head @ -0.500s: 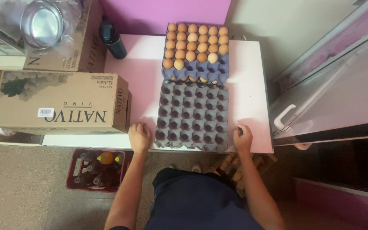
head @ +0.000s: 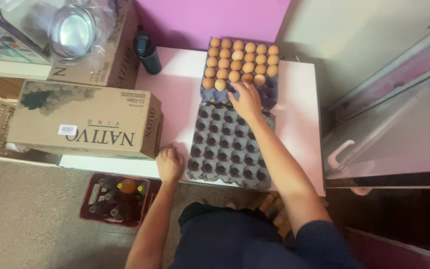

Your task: The person transfers eggs from one cardboard tray to another on a white table by hand.

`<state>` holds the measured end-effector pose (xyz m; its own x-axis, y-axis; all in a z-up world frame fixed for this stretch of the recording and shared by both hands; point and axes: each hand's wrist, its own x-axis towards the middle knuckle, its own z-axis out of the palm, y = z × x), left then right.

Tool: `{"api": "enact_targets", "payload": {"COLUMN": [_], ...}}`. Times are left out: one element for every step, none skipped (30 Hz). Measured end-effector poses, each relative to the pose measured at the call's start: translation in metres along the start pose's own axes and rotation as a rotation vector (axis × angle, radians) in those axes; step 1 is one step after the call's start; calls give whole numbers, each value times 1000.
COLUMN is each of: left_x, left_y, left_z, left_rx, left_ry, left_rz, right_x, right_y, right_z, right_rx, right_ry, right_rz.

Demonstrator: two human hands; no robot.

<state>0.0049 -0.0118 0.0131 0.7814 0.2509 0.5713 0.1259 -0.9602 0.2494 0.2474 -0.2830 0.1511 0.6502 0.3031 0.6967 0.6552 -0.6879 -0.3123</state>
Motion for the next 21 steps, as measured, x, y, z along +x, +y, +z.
{"api": "enact_targets", "payload": {"left_x": [0, 1, 2, 2, 2, 2, 1, -1, -2, -2, -1, -6, -8, -8, -7, -6, -5, -6, -8, -7, -7], "left_y": [1, 2, 3, 2, 2, 4, 1, 0, -1, -4, -6, -7, -7, -8, -8, -9, -10, -10, -9, -9, -9], "left_z": [-2, -4, -5, -6, -7, -7, -4, 0, 4, 7, 11, 13, 14, 15, 16, 15, 15, 14, 14, 13, 13], "left_rx": [7, -5, -18, -13, -19, -28, -26, -24, -21, -20, -14, -8, -7, 2, 11, 12, 9, 5, 4, 3, 1], "left_ry": [6, -17, -40, -38, -51, -64, -60, -59, -57, -54, -60, -74, -78, -85, -92, -98, -106, -113, -119, -118, -118], "left_rz": [0, -12, -25, -24, -39, -59, -64, -68, -73, -76, -76, -78, -84, -88, -92, -90, -85, -83, -84, -89, -93], "right_x": [7, 16, 24, 26, 27, 30, 32, 35, 38, 39, 39, 35, 36, 37, 39, 38, 36, 35, 34, 36, 38], "right_y": [1, 2, 3, 5, 8, 11, 8, 6, 4, 4, 5, 5, 5, 6, 7, 12, 17, 22, 22, 22, 21], "right_z": [10, 20, 31, 39, 48, 56, 54, 52, 50, 52, 54, 55, 59, 62, 65, 69, 72, 75, 72, 69, 66], "right_rx": [7, -60, -127, -122, -155, -189, -187, -199, -211, -210, -181, -151, -149, -191, -232, -231, -233, -237, -236, -226, -215], "right_ry": [5, -128, -261, -259, -301, -346, -347, -395, -442, -442, -443, -452, -459, -473, -487, -491, -471, -453, -459, -482, -505], "right_rz": [-4, 52, 107, 106, 106, 100, 94, 77, 61, 56, 112, 171, 169, 155, 141, 147, 109, 68, 71, 77, 83]}}
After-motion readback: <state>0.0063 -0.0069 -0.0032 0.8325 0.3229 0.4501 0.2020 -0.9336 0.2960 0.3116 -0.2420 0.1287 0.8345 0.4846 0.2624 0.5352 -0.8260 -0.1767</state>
